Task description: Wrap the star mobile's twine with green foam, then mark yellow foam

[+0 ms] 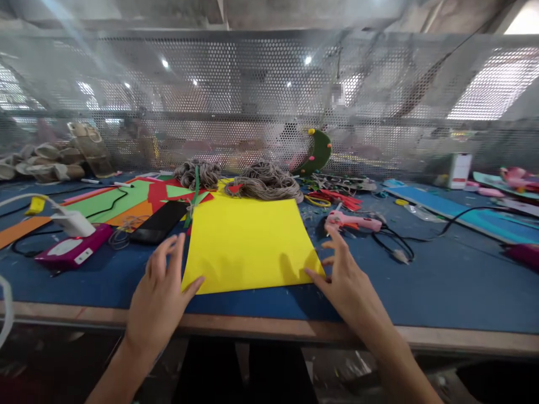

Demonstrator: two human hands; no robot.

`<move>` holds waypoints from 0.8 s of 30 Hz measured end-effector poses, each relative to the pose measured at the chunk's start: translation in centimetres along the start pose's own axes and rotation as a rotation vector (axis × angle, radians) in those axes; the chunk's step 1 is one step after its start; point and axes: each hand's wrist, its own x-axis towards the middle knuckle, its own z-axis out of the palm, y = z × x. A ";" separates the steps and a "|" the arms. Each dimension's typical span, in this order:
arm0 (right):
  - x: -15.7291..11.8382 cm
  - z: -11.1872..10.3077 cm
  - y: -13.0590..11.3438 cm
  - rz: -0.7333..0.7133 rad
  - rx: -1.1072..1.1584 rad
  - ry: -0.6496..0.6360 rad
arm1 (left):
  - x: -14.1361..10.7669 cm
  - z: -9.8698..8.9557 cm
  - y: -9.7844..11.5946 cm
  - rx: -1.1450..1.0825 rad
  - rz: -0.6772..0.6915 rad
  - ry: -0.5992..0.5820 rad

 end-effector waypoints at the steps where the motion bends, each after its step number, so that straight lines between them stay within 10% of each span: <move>1: -0.1 0.1 -0.4 -0.037 -0.079 0.008 | 0.0 0.0 0.4 0.028 0.100 0.003; 5: -0.2 0.3 -2.3 -0.251 -0.284 -0.121 | -0.4 0.1 2.5 -0.111 0.518 -0.288; 11: -0.3 1.1 -4.5 -0.674 -0.023 -0.478 | -0.7 0.4 3.8 -0.236 0.481 -0.449; 24: -0.5 -1.0 -0.5 -0.519 -0.093 -0.524 | -1.6 -0.5 0.3 -0.144 0.489 -0.380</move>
